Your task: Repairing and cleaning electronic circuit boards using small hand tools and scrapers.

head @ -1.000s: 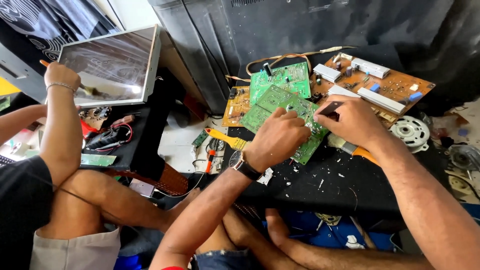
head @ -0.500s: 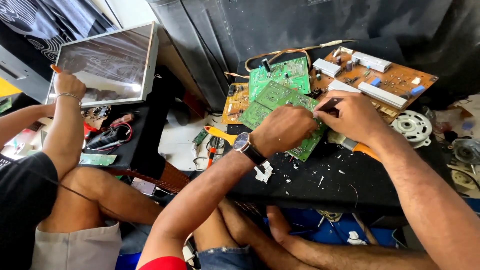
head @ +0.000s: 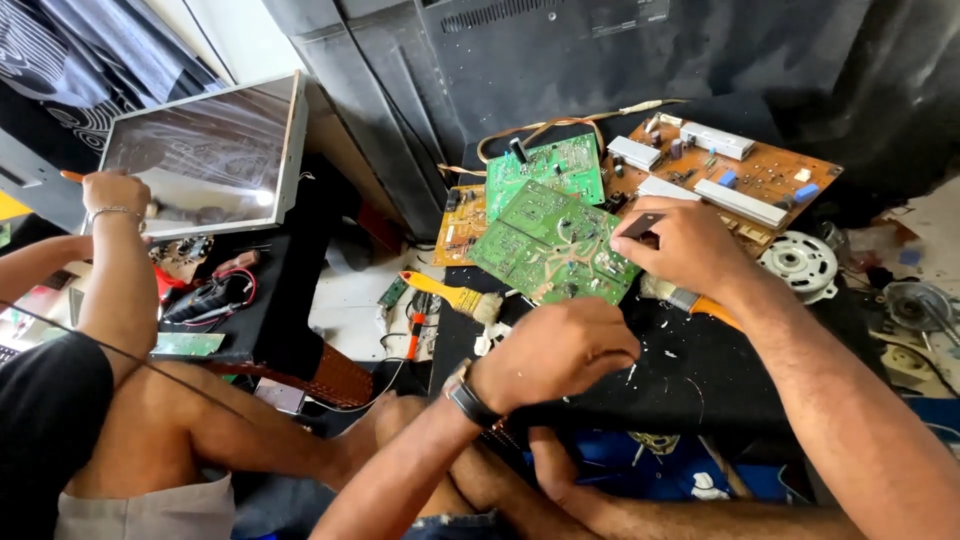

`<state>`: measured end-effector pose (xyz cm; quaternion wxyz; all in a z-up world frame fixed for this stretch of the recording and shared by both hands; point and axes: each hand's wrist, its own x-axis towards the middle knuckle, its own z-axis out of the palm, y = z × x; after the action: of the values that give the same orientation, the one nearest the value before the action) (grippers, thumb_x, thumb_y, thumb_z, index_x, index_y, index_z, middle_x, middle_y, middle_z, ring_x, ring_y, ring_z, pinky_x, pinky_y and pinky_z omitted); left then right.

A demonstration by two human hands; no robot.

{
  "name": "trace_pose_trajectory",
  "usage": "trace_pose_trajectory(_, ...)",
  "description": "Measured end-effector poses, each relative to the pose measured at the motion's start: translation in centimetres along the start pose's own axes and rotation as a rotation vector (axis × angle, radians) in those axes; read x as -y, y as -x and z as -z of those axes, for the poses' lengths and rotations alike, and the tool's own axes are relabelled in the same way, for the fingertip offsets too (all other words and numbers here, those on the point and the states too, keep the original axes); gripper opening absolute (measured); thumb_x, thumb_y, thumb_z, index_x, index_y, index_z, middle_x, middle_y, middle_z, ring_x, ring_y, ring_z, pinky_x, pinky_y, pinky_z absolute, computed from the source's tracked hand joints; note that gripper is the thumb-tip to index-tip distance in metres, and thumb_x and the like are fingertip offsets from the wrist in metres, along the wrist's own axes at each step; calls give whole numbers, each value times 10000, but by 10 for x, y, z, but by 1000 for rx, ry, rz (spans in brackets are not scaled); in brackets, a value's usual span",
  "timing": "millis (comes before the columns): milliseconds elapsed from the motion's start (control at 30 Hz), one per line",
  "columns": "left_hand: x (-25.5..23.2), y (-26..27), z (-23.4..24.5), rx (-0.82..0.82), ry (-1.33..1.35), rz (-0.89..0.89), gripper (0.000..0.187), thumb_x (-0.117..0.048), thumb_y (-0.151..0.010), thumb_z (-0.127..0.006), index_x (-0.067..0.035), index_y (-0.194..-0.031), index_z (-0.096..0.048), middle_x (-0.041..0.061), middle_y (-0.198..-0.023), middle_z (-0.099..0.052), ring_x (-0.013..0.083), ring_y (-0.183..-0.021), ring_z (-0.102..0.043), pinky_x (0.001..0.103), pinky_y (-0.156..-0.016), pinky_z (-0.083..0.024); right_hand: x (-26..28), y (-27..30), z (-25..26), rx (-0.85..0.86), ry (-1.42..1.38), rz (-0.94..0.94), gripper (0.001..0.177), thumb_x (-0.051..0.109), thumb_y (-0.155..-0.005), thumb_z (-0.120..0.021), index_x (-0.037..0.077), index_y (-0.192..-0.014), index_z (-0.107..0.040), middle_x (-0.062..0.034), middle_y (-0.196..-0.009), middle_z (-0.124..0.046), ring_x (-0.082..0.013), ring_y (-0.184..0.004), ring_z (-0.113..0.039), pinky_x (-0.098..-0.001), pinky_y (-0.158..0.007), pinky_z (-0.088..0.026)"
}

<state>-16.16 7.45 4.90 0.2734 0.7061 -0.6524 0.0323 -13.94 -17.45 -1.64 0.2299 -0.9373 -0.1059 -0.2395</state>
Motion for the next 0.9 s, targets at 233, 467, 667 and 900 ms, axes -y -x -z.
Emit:
trace_pose_trajectory(233,4,24,-20,-261,-177,-64,138,-269,-1016,-647,-143,-967,-676,23,-1087,-665,265,-923,-640,386,-741,-524,4,1,2,-3,-34,51,126,321,-929,-712,228,-892,-789,30,-908,-730,-236,-840,-708,-353,-758,-567)
trace_pose_trajectory(467,40,29,-13,-339,-364,104,138,-292,-951,-712,-169,-892,-695,2,-887,-653,227,-843,-640,358,-716,-508,8,1,4,18,-18,45,128,311,-930,-722,214,-899,-800,11,-885,-732,-226,-781,-696,-335,-733,-558)
trace_pose_trajectory(667,68,-1,-17,-308,-505,90,151,-282,-914,-674,-175,-809,-651,-28,-775,-567,222,-786,-588,362,-676,-466,11,-1,7,66,-57,-1,248,382,-992,-687,181,-908,-804,-11,-860,-723,-176,-711,-638,-316,-716,-524)
trace_pose_trajectory(900,77,-24,-18,-2,-612,128,130,-122,-873,-635,-153,-756,-684,-18,-715,-609,235,-776,-679,369,-666,-556,7,2,0,-12,-99,11,218,426,-936,-730,215,-911,-779,-17,-863,-711,-281,-815,-695,-392,-752,-553)
